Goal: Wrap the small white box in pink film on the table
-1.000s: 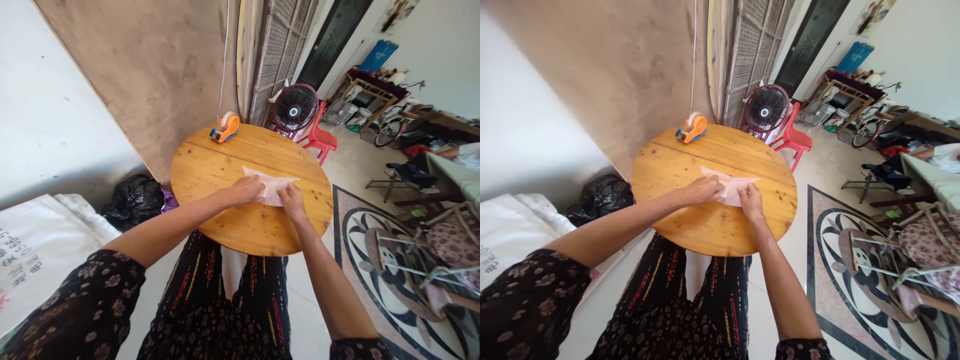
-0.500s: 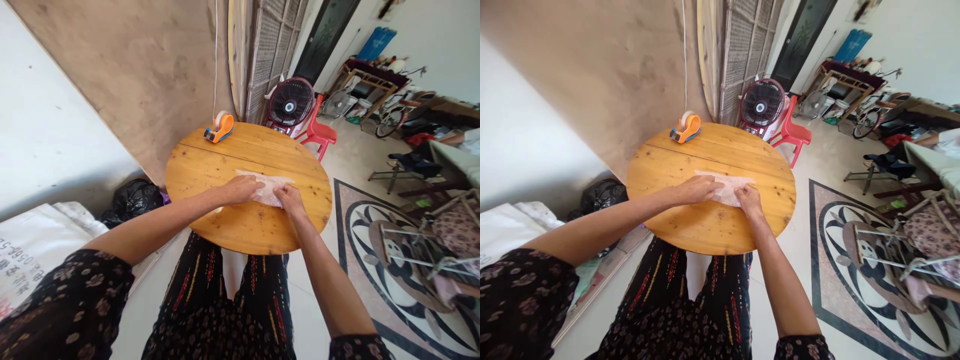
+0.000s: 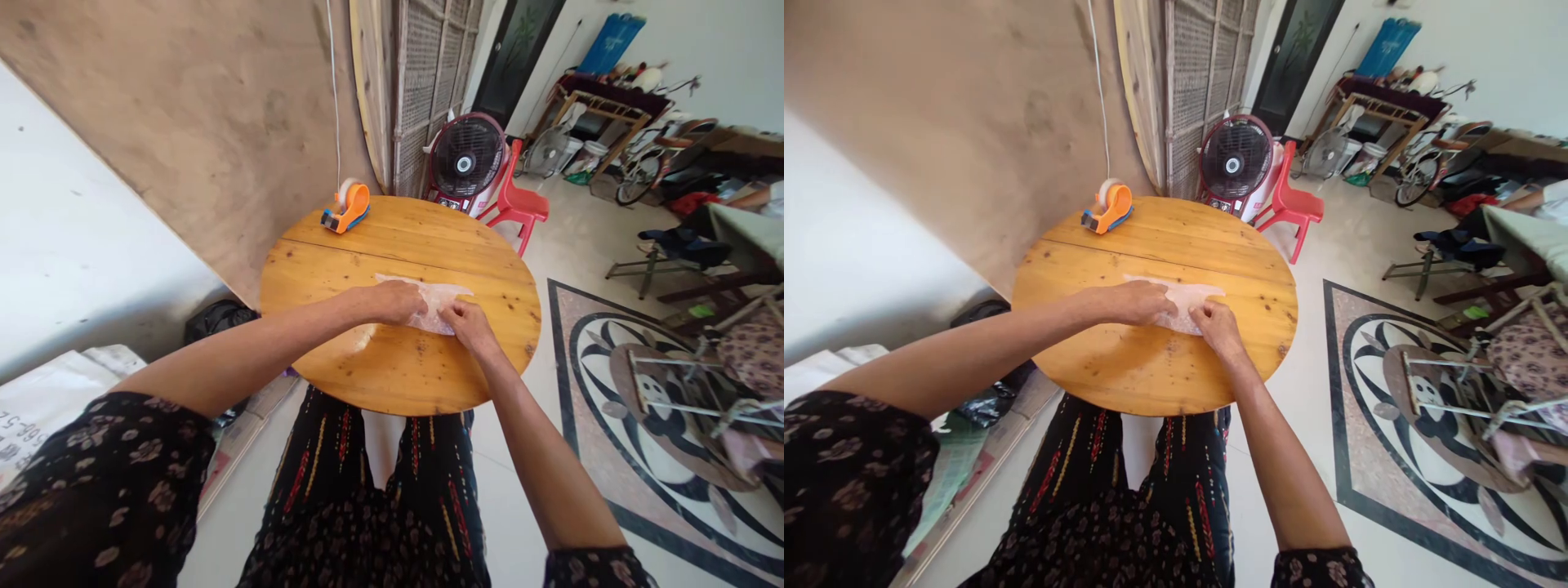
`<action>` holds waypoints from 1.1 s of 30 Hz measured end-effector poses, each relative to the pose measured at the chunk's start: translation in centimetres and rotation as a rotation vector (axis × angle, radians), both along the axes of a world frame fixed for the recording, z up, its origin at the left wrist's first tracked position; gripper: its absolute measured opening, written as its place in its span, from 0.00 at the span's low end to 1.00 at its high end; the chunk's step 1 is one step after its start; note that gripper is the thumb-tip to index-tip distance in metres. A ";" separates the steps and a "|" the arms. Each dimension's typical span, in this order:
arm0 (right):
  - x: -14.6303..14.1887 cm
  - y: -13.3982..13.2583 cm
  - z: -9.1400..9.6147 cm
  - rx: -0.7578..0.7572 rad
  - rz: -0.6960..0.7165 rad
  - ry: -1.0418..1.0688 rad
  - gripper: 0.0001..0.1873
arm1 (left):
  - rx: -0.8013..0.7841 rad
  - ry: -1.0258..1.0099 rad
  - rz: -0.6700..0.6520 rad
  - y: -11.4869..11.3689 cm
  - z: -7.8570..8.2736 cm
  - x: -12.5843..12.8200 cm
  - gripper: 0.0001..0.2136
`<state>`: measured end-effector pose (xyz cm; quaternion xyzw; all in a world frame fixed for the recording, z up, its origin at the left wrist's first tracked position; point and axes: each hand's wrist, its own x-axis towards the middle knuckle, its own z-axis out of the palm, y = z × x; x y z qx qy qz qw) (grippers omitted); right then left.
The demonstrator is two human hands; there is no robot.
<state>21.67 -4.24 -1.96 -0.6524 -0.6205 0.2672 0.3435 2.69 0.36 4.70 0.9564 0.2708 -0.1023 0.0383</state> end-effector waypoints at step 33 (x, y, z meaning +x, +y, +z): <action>-5.0 2.6 2.7 -0.050 0.069 0.164 0.08 | -0.123 -0.542 0.132 0.8 -3.3 -2.7 0.11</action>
